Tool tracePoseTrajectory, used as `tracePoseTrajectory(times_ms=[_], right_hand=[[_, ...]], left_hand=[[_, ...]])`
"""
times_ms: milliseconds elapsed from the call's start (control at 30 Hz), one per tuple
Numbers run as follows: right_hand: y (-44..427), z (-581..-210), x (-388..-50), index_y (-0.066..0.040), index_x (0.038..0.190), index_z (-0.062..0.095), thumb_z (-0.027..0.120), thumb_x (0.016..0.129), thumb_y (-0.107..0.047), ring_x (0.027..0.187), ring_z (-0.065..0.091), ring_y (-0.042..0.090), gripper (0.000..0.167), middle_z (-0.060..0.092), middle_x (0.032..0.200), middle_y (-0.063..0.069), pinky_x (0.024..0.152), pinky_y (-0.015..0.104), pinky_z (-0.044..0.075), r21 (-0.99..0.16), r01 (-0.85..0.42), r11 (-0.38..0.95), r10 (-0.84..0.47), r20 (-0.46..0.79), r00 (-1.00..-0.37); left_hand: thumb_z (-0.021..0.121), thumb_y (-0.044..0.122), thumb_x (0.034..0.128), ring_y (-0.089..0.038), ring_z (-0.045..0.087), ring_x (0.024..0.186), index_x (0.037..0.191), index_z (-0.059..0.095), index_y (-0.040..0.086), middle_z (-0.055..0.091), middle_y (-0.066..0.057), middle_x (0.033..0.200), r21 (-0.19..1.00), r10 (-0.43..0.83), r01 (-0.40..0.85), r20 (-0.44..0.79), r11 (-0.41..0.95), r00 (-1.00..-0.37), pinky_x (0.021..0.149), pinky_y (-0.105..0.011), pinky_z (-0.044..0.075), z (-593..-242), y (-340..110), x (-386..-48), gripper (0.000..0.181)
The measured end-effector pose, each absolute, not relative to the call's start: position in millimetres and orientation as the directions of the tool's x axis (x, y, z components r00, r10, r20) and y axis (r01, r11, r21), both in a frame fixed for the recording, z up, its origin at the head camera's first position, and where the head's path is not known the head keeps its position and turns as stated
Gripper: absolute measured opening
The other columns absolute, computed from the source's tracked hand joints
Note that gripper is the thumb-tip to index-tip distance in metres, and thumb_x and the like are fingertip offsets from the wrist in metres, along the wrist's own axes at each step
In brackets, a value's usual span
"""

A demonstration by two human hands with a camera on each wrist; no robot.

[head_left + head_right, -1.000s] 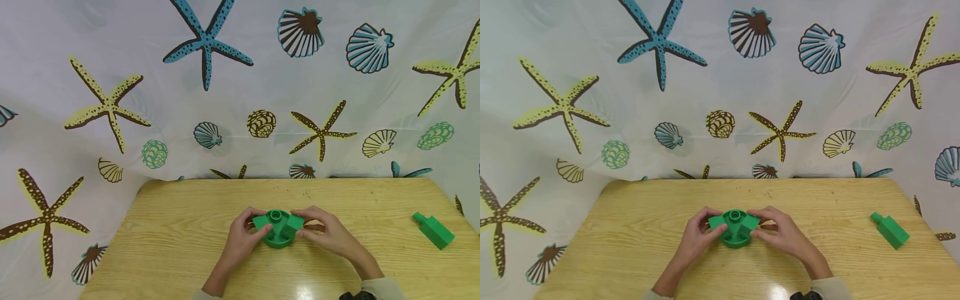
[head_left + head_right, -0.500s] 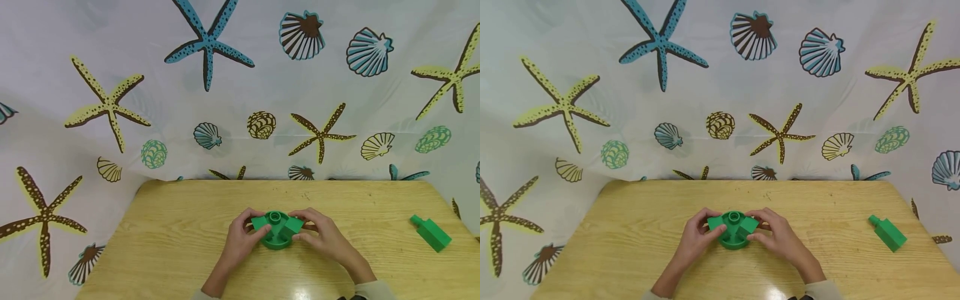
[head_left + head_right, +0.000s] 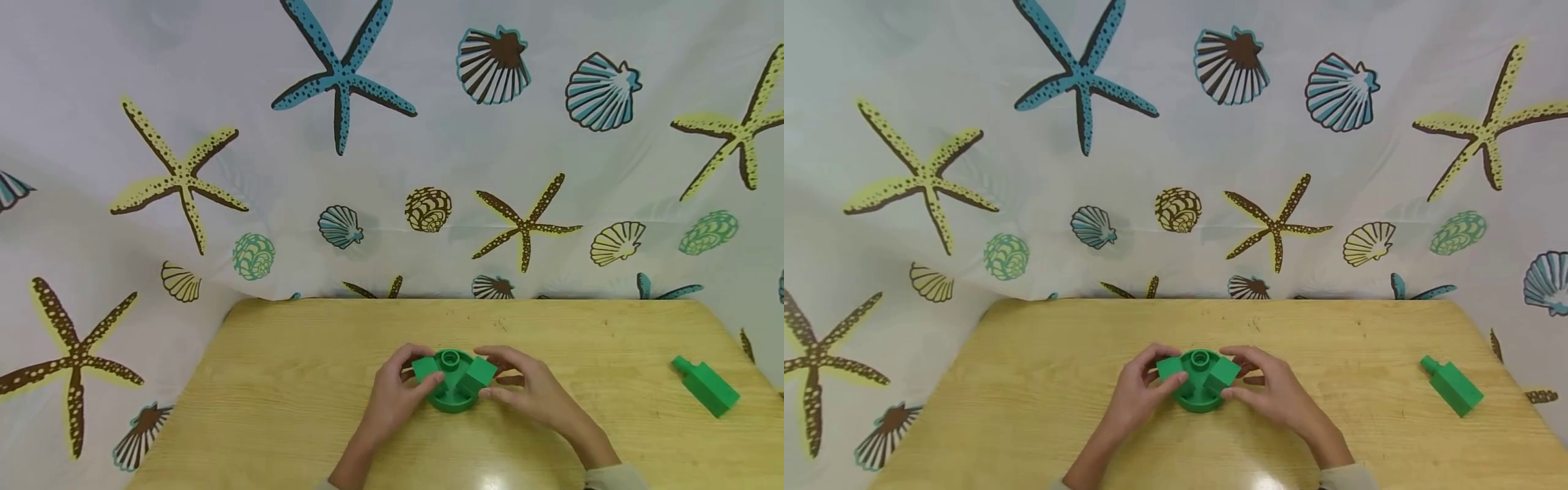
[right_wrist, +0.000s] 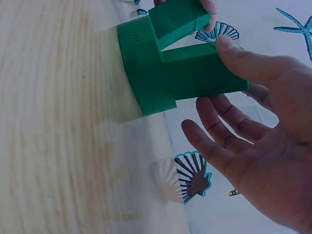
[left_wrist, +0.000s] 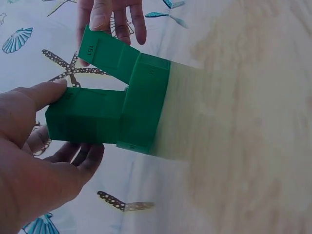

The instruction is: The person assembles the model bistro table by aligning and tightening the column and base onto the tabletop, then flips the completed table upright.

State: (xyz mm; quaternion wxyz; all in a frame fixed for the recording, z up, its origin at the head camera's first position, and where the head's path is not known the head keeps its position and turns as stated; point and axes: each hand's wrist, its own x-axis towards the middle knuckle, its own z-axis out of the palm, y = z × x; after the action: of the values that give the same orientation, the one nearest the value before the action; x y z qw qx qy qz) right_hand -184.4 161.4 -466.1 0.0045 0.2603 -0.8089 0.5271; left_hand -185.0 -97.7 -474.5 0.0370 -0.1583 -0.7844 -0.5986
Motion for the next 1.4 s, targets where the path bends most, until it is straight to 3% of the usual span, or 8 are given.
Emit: tracePoseTrajectory(times_ms=[233,533,667,867,1000,1200,1333,1400], right_hand=[[175,-457,-178,-0.022,0.139,0.061,0.08,0.092,-0.022,0.114,0.063,0.029,0.05,0.067,0.124,0.007,0.094,0.043,0.056,-0.872,-0.375,0.316,-0.365,0.254,-0.896],[210,-453,-171,-0.018,0.137,0.063,0.074,0.097,-0.022,0.116,0.062,0.027,0.041,0.066,0.126,0.002,0.096,0.042,0.055,-0.851,-0.33,0.409,-0.252,0.242,-0.937],[226,-454,-167,-0.016,0.139,0.062,0.074,0.098,-0.02,0.115,0.062,0.019,0.043,0.066,0.126,0.003,0.095,0.031,0.055,-0.821,-0.334,0.462,-0.183,0.281,-0.942],[260,-458,-164,-0.008,0.138,0.062,0.077,0.094,-0.013,0.111,0.056,0.002,0.047,0.065,0.127,0.01,0.089,0.009,0.047,-0.716,-0.365,0.595,-0.065,0.41,-0.91],[287,-462,-164,-0.005,0.137,0.062,0.079,0.092,-0.014,0.109,0.053,0.0,0.049,0.063,0.128,0.012,0.087,0.005,0.041,-0.651,-0.322,0.688,0.027,0.466,-0.884],[325,-467,-161,-0.001,0.138,0.061,0.08,0.091,-0.014,0.111,0.054,0.028,0.052,0.062,0.126,0.019,0.087,0.03,0.042,-0.593,-0.246,0.767,0.12,0.509,-0.853],[347,-471,-157,0.003,0.14,0.057,0.077,0.094,-0.013,0.114,0.051,0.041,0.052,0.059,0.129,0.027,0.099,0.05,0.045,-0.624,-0.15,0.767,0.219,0.474,-0.853],[357,-474,-153,0.005,0.141,0.055,0.074,0.096,-0.012,0.116,0.05,0.046,0.052,0.058,0.131,0.031,0.098,0.066,0.042,-0.636,-0.095,0.765,0.266,0.448,-0.853]], left_hand=[[0.083,0.023,0.0899,-0.026,0.056,0.124,0.123,0.069,0.015,0.058,-0.003,0.129,0.789,0.188,0.411,0.366,0.457,-0.911,0.105,-0.051,0.047,-455,-94,-175,0.037],[0.081,0.021,0.0917,-0.024,0.061,0.115,0.13,0.068,0.011,0.06,-0.005,0.129,0.751,0.295,0.479,0.381,0.454,-0.876,0.095,-0.048,0.055,-436,-64,-158,0.042],[0.079,0.024,0.0938,-0.028,0.062,0.115,0.133,0.067,0.009,0.061,-0.007,0.132,0.755,0.323,0.456,0.333,0.471,-0.886,0.092,-0.046,0.056,-436,-52,-156,0.044],[0.074,0.031,0.0975,-0.029,0.055,0.129,0.142,0.06,0.004,0.055,-0.008,0.14,0.749,0.356,0.409,0.245,0.521,-0.902,0.102,-0.039,0.052,-441,-36,-156,0.054],[0.072,0.028,0.0989,-0.032,0.052,0.133,0.147,0.054,0.0,0.052,-0.012,0.143,0.737,0.344,0.381,0.212,0.558,-0.915,0.105,-0.041,0.05,-448,-23,-159,0.058],[0.07,0.014,0.1,-0.031,0.057,0.127,0.141,0.058,0.001,0.057,-0.012,0.136,0.709,0.306,0.39,0.251,0.588,-0.918,0.101,-0.041,0.052,-452,-18,-161,0.044],[0.068,0.007,0.0993,-0.028,0.059,0.124,0.137,0.06,0.002,0.06,-0.011,0.133,0.735,0.329,0.422,0.279,0.531,-0.902,0.1,-0.038,0.052,-454,-28,-159,0.039],[0.066,0.004,0.0997,-0.026,0.058,0.125,0.138,0.059,0.002,0.06,-0.01,0.134,0.76,0.347,0.423,0.273,0.494,-0.897,0.102,-0.038,0.051,-455,-35,-157,0.039]])
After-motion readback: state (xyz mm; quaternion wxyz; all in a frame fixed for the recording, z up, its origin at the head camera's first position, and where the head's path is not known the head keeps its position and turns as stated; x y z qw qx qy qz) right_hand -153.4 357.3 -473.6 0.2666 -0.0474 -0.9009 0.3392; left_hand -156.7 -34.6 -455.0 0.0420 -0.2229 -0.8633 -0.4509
